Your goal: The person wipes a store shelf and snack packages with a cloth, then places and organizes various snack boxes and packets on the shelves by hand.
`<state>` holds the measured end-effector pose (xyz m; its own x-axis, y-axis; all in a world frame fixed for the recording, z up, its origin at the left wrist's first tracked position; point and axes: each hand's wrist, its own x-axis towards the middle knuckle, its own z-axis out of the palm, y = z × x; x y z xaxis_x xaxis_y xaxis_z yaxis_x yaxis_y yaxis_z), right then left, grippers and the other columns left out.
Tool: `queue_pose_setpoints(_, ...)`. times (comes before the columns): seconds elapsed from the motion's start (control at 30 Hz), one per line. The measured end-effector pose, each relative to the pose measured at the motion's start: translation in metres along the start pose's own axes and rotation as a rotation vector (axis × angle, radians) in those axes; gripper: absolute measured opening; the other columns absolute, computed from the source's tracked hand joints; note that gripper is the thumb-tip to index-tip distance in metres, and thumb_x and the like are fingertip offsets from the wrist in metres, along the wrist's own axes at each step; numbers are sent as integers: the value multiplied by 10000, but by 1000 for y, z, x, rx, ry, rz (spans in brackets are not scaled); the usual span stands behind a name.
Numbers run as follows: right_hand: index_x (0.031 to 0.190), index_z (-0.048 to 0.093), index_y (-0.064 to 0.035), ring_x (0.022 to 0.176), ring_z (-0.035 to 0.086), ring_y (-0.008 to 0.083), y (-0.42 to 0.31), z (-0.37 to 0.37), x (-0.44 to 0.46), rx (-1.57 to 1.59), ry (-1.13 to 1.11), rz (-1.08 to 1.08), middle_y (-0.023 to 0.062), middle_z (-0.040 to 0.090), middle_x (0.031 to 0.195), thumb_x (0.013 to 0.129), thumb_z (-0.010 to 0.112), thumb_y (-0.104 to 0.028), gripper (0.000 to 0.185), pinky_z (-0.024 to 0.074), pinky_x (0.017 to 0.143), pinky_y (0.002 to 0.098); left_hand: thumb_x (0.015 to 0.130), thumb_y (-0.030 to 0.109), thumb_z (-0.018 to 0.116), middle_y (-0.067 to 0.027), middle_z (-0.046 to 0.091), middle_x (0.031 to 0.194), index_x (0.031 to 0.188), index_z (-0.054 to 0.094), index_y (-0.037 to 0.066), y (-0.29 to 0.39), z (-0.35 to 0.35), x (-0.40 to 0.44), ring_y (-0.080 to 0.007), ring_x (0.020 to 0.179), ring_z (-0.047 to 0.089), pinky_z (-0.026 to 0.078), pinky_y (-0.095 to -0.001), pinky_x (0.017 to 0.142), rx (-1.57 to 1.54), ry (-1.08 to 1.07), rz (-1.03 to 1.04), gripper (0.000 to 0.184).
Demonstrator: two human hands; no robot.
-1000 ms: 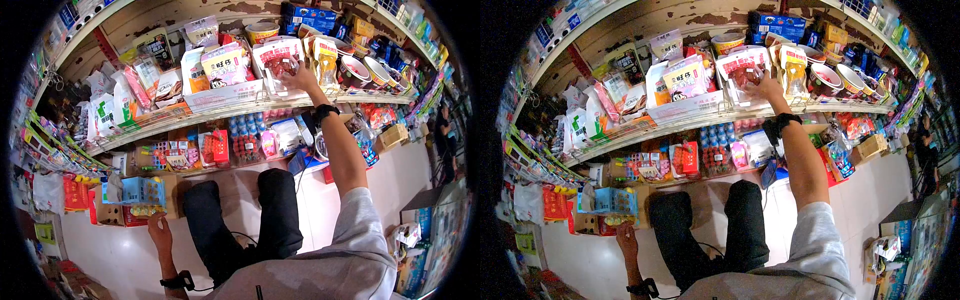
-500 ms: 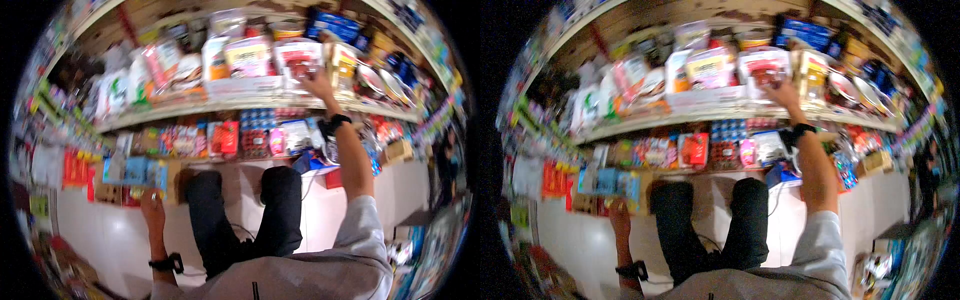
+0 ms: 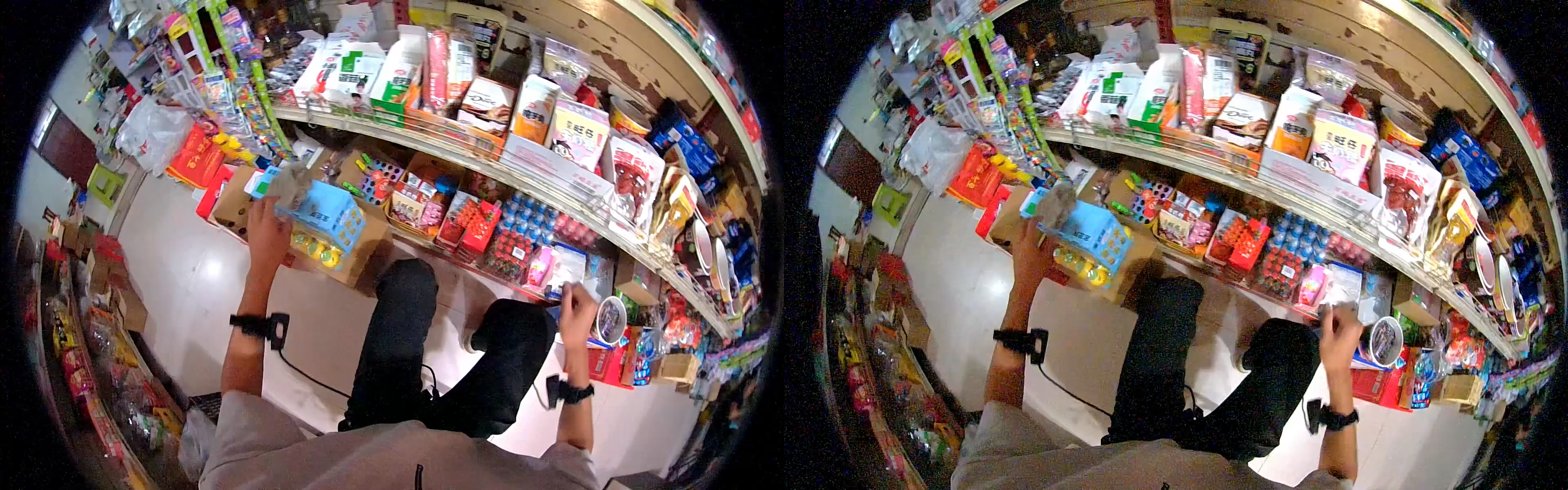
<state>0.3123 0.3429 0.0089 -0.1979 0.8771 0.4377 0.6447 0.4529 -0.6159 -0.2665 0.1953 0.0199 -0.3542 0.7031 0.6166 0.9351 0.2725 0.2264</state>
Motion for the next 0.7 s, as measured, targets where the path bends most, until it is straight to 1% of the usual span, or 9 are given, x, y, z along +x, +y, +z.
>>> queue_pose_setpoints(0.03,696,472,62,529,392,241,-1,4,-14,-5,-38,0,178,452,609,901,576,-72,266,314,514,391,802,122,678,-191,589,1079,1114,568,0,-7,4,6,-376,1027,553,448,-469,887,47,-8,12,353)
queue_pose_setpoints(0.07,674,380,36,592,319,135,-7,9,-24,16,-43,3,90,338,608,929,571,-97,345,285,526,341,794,157,694,-187,588,1094,1131,562,6,-13,9,11,-385,1056,539,434,-478,921,93,-16,23,393)
queue_pose_setpoints(0.13,677,406,49,574,366,213,-27,11,-36,111,-56,67,151,426,628,921,572,-103,331,283,528,373,797,188,693,-191,581,1117,1150,557,12,-30,26,18,-386,1066,535,436,-479,920,80,-77,-4,417)
queue_pose_setpoints(0.27,677,413,42,575,341,177,-17,12,-58,65,-144,155,117,408,602,938,569,-141,355,279,524,353,806,256,683,-205,559,1181,1193,546,25,-37,40,18,-396,1112,515,433,-481,939,67,-203,-36,471)
queue_pose_setpoints(0.33,665,404,27,583,315,139,-19,13,-63,108,-180,333,73,369,578,952,570,-178,390,275,520,348,805,263,682,-203,564,1159,1197,543,23,-36,41,18,-399,1116,515,433,-479,950,127,-163,20,480)
queue_pose_setpoints(0.37,651,391,14,591,296,113,-21,17,-64,112,-161,342,45,325,569,958,569,-192,411,269,514,340,804,260,682,-202,564,1155,1204,536,22,-36,41,17,-399,1120,513,431,-478,956,138,-153,35,488)
queue_pose_setpoints(0.5,648,391,15,587,298,103,-35,29,-61,143,-194,280,39,318,581,951,581,-184,409,273,510,311,800,231,671,-199,565,1144,1231,515,21,-29,32,13,-400,1110,520,437,-475,955,122,-119,110,504)
queue_pose_setpoints(0.63,655,395,18,579,293,106,-53,44,-59,214,-248,260,47,309,580,945,582,-161,389,278,498,318,788,207,663,-206,557,1158,1205,519,21,-54,50,17,-404,1099,529,450,-480,929,170,-184,83,479)
queue_pose_setpoints(0.7,658,400,25,568,289,105,-60,52,-56,208,-261,199,61,290,578,942,587,-167,391,272,489,327,777,174,651,-210,593,1101,1144,527,24,-61,58,23,-397,1043,565,483,-478,852,265,-126,122,415)
